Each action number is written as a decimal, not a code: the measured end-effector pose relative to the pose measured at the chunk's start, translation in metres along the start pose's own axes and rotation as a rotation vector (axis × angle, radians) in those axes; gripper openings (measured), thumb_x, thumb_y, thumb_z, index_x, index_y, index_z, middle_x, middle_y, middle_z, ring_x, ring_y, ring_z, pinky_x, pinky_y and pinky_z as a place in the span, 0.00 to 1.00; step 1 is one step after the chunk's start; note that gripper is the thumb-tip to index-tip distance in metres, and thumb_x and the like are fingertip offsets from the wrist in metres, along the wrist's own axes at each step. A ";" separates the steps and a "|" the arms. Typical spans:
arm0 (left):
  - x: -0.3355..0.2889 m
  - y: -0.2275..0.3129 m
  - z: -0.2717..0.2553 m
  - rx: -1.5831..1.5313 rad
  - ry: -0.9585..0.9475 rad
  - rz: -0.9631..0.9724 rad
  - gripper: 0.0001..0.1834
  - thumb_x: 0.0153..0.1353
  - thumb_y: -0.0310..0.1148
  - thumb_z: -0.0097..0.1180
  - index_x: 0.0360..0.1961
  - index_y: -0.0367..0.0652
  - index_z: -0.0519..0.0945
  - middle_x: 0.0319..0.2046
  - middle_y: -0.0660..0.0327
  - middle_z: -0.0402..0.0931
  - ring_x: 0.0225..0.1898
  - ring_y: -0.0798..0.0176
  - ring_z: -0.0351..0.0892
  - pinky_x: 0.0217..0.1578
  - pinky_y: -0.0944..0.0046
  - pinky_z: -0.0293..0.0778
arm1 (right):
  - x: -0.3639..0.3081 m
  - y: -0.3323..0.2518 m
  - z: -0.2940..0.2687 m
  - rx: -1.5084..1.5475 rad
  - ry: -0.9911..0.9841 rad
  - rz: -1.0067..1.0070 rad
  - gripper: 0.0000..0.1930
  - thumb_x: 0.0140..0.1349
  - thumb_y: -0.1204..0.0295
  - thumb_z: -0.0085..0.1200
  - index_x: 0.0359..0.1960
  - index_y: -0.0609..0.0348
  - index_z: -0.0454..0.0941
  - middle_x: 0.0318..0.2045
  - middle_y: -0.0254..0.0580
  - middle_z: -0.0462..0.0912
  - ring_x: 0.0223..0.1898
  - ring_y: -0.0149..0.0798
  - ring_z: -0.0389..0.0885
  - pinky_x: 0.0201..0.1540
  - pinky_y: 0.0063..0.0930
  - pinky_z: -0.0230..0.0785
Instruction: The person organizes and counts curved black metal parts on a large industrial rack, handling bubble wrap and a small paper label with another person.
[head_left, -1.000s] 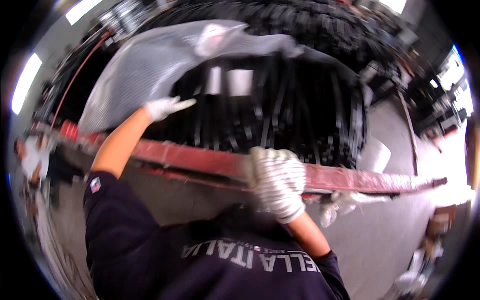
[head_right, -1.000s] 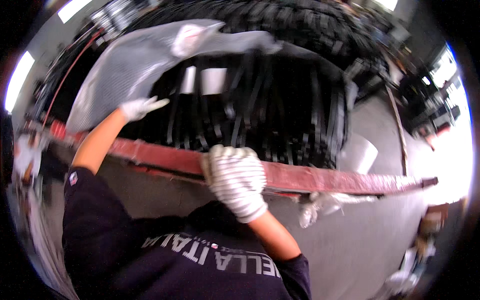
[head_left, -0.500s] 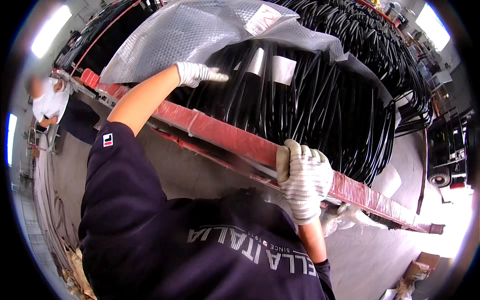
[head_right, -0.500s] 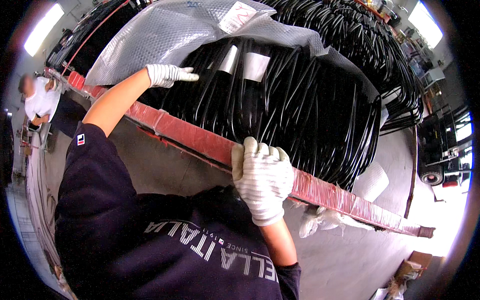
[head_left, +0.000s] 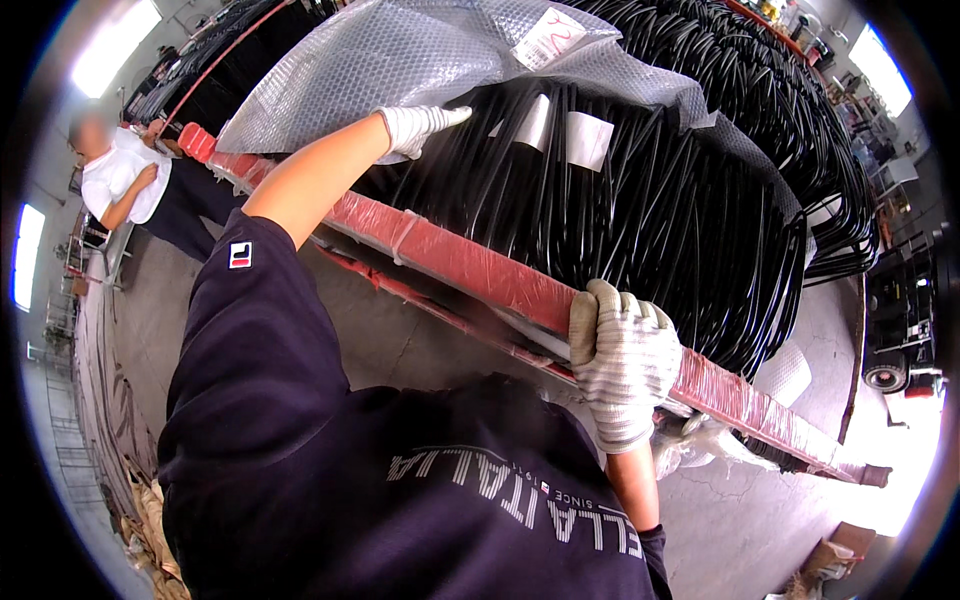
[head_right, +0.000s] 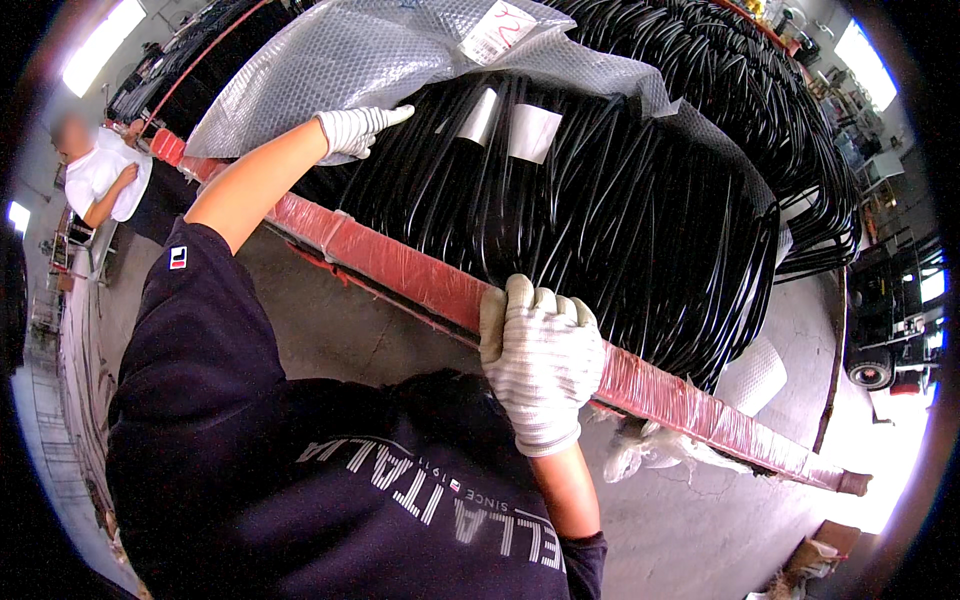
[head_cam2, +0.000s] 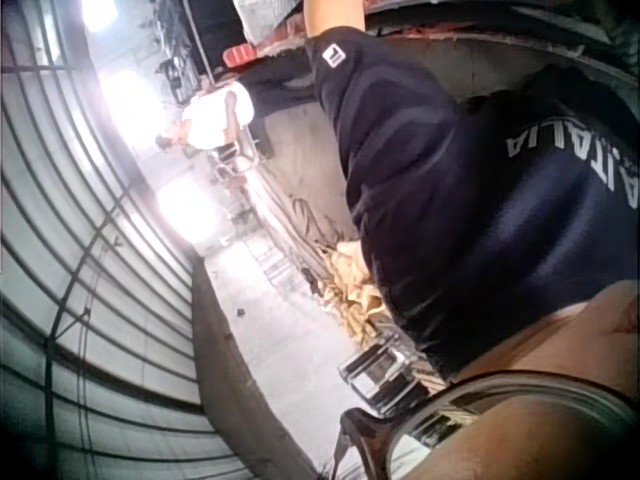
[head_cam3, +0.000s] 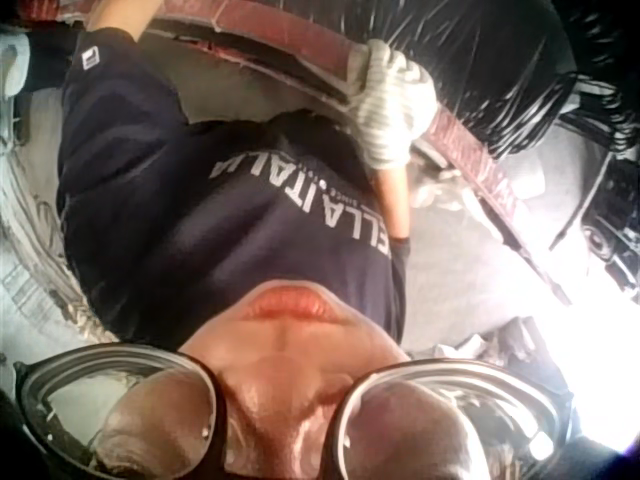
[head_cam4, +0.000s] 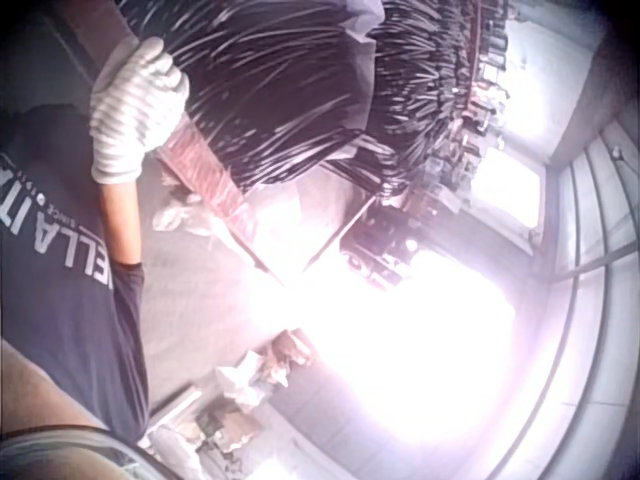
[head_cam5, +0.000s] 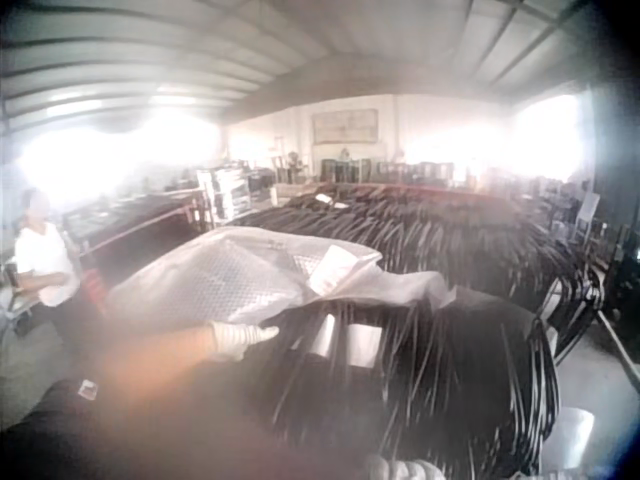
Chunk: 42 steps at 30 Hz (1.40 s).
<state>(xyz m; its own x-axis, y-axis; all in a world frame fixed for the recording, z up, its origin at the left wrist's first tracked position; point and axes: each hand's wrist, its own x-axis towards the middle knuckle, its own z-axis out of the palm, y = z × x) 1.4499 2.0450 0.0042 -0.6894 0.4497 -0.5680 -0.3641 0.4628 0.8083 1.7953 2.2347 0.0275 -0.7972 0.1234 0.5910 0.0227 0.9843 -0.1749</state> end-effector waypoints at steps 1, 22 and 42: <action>0.000 0.001 0.000 -0.045 -0.001 -0.011 0.42 0.66 0.60 0.35 0.73 0.48 0.44 0.74 0.59 0.36 0.75 0.53 0.31 0.71 0.42 0.33 | 0.000 0.000 0.000 -0.002 0.000 -0.001 0.10 0.63 0.63 0.52 0.26 0.52 0.71 0.19 0.39 0.74 0.23 0.44 0.76 0.37 0.37 0.70; -0.115 0.028 0.082 1.388 0.051 0.574 0.31 0.63 0.52 0.53 0.59 0.41 0.72 0.60 0.49 0.70 0.60 0.48 0.70 0.61 0.55 0.64 | -0.004 0.003 0.001 0.003 -0.039 -0.006 0.16 0.63 0.58 0.50 0.24 0.55 0.69 0.18 0.39 0.71 0.22 0.42 0.73 0.32 0.38 0.64; -0.150 -0.027 0.172 0.711 0.324 0.737 0.17 0.68 0.38 0.53 0.52 0.40 0.80 0.42 0.55 0.83 0.38 0.65 0.81 0.44 0.66 0.74 | -0.006 0.006 0.005 -0.040 -0.017 -0.015 0.14 0.60 0.61 0.54 0.26 0.60 0.73 0.18 0.38 0.71 0.22 0.39 0.72 0.33 0.33 0.66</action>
<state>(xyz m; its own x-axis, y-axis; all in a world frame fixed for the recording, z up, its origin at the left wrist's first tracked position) 1.6706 2.0960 0.0409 -0.7616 0.6240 0.1750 0.5851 0.5459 0.5997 1.7974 2.2391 0.0195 -0.8076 0.1072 0.5800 0.0350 0.9903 -0.1344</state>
